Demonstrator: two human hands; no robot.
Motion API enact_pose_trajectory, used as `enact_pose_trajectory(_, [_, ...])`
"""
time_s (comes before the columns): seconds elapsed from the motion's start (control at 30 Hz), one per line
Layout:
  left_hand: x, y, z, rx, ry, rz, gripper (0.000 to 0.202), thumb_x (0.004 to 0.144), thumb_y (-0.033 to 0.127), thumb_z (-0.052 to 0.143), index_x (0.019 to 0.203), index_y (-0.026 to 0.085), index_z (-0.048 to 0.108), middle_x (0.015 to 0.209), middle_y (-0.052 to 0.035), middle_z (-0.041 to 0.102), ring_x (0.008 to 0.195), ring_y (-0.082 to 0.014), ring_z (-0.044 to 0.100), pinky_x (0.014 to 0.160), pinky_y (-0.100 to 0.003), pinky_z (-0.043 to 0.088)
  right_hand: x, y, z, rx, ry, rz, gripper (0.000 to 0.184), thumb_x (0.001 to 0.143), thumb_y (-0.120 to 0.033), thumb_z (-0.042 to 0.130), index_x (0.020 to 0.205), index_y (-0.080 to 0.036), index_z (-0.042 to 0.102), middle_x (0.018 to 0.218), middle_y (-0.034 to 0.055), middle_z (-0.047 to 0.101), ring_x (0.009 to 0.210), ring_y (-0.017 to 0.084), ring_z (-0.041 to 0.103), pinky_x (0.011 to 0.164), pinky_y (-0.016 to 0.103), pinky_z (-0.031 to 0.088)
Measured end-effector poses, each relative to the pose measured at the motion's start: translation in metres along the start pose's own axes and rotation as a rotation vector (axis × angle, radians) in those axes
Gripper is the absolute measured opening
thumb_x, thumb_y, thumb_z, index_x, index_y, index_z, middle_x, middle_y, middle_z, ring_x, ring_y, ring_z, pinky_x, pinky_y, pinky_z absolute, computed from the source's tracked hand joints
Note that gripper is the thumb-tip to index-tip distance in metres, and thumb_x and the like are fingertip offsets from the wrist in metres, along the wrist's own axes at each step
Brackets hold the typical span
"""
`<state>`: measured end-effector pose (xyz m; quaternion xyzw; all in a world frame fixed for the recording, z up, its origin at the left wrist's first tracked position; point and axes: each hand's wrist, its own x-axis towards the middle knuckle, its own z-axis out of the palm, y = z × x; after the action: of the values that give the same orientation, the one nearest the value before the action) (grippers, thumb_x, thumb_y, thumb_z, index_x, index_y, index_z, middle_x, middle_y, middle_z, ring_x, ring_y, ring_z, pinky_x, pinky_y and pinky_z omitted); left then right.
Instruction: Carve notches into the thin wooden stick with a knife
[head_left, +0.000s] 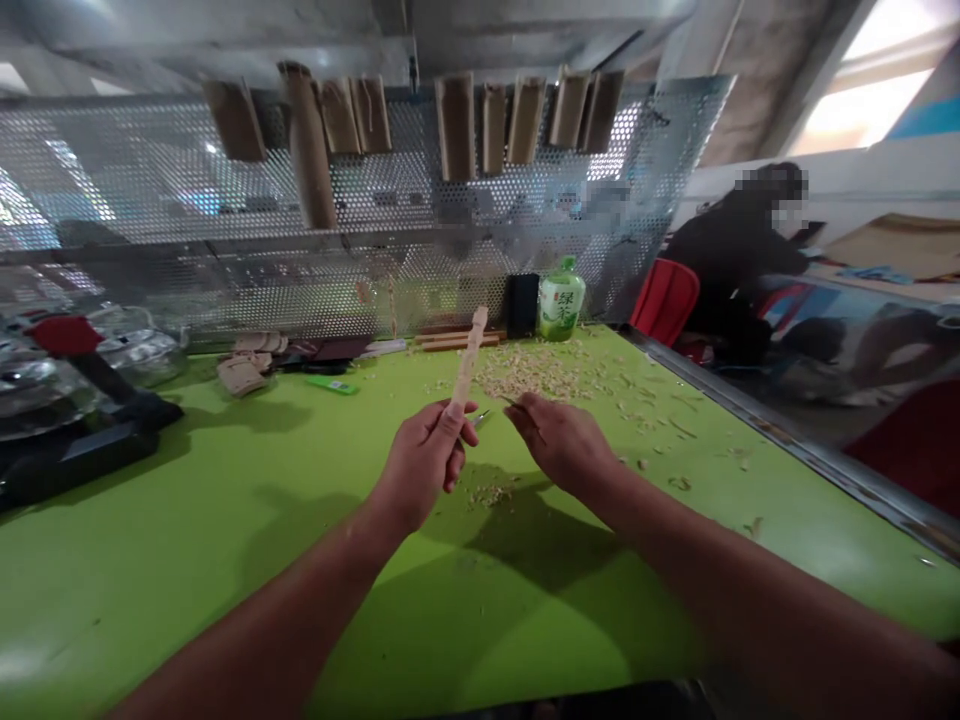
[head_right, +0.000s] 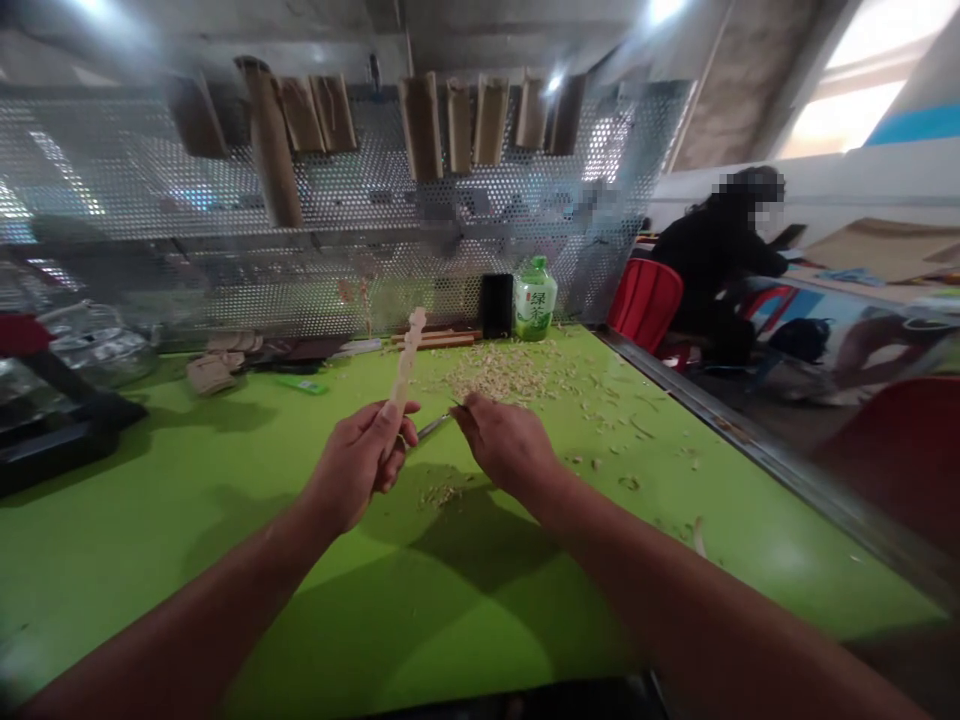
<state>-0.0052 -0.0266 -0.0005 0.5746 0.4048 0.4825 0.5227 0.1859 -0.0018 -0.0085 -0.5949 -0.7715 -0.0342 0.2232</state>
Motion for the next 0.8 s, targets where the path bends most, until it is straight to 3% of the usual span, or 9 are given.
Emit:
enact_pose_trajectory(0.2, [0.000, -0.006, 0.004, 0.050, -0.014, 0.001, 0.039, 0.093, 0.052, 0.048, 0.091, 0.015, 0.061, 0.055, 0.0050, 0.049, 0.040, -0.0050, 0.035, 0.035, -0.017, 0.029, -0.009, -0.011, -0.005, 0.136, 0.012, -0.078, 0.038, 0.099, -0.048, 0.030, 0.090, -0.019, 0.054, 0.062, 0.0007, 0.056, 0.051, 0.013, 0.042, 0.052, 0.026, 0.021])
enact_pose_trajectory(0.43, [0.001, -0.009, 0.008, 0.201, -0.044, -0.030, 0.044, 0.092, 0.055, 0.046, 0.070, 0.017, 0.053, 0.045, 0.0078, 0.036, 0.037, -0.0047, 0.027, 0.038, -0.019, 0.020, -0.016, -0.018, -0.011, 0.115, 0.028, -0.170, 0.039, 0.100, -0.045, 0.031, 0.082, -0.019, 0.054, 0.067, 0.0016, 0.059, 0.052, 0.012, 0.040, 0.053, 0.027, 0.018])
enact_pose_trajectory(0.8, [0.000, -0.008, 0.006, 0.358, -0.028, -0.018, 0.045, 0.093, 0.055, 0.042, 0.071, 0.018, 0.054, 0.049, 0.0062, 0.038, 0.042, -0.0070, 0.030, 0.042, -0.020, 0.022, -0.017, -0.020, -0.015, 0.067, 0.008, -0.168, 0.035, 0.100, -0.041, 0.033, 0.086, -0.019, 0.057, 0.068, 0.0019, 0.061, 0.051, 0.012, 0.040, 0.051, 0.027, 0.018])
